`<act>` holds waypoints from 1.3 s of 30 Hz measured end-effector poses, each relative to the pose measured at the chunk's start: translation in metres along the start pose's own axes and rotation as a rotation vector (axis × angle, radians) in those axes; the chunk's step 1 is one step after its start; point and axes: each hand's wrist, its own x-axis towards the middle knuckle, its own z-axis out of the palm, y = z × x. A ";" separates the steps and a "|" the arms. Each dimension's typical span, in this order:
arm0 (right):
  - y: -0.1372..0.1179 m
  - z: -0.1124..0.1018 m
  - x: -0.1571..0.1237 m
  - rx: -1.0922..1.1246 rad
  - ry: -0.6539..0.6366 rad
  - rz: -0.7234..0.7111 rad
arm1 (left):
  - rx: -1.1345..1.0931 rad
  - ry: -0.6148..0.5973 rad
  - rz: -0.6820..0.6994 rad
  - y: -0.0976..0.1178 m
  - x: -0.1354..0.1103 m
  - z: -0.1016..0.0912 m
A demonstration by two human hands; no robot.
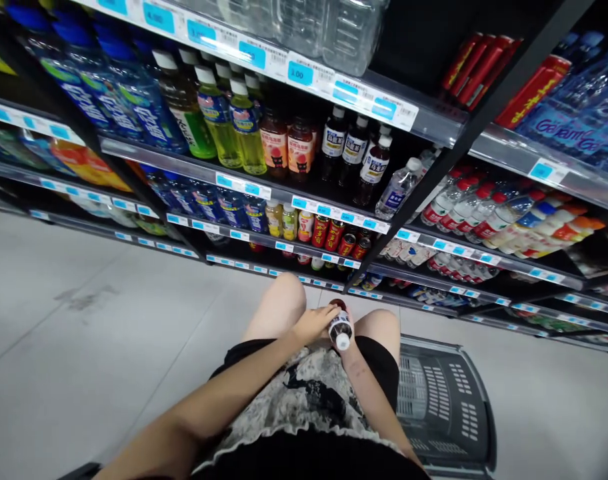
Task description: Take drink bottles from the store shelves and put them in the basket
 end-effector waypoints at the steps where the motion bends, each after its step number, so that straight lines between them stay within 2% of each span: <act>1: 0.002 0.002 0.001 0.036 -0.015 0.033 | -0.016 0.016 -0.020 -0.002 -0.001 -0.004; 4: 0.005 0.004 0.003 0.119 -0.063 0.107 | -0.105 0.094 -0.105 -0.002 -0.003 -0.019; 9: 0.003 0.003 0.003 0.171 -0.174 0.257 | -0.183 0.275 -0.357 0.016 -0.002 -0.045; 11: 0.001 0.004 0.003 0.189 -0.202 0.320 | -0.247 0.295 -0.435 0.022 0.002 -0.049; 14: -0.004 0.006 0.001 0.180 -0.214 0.332 | -0.318 0.309 -0.494 0.023 0.008 -0.051; 18: -0.009 0.008 -0.001 0.157 -0.217 0.287 | -0.426 0.368 -0.392 0.012 0.016 -0.059; 21: -0.010 0.007 -0.001 0.161 -0.209 0.260 | -0.644 0.493 -0.314 0.000 0.023 -0.076; 26: -0.011 0.007 -0.001 0.137 -0.233 0.223 | -0.842 0.678 -0.410 -0.013 0.032 -0.103; 29: -0.012 0.008 -0.002 0.130 -0.235 0.222 | -0.823 0.677 -0.382 -0.011 0.031 -0.105; 33: -0.014 0.009 -0.004 0.144 -0.258 0.237 | -0.683 0.532 -0.128 -0.004 0.027 -0.099; 35: -0.015 0.010 -0.006 0.159 -0.274 0.254 | -0.555 0.500 -0.049 -0.003 0.024 -0.097; 37: -0.017 0.012 -0.009 0.182 -0.303 0.272 | -0.504 0.543 -0.077 -0.006 0.023 -0.097; 39: -0.018 0.013 -0.012 0.207 -0.361 0.275 | -0.564 0.623 -0.178 -0.011 0.024 -0.094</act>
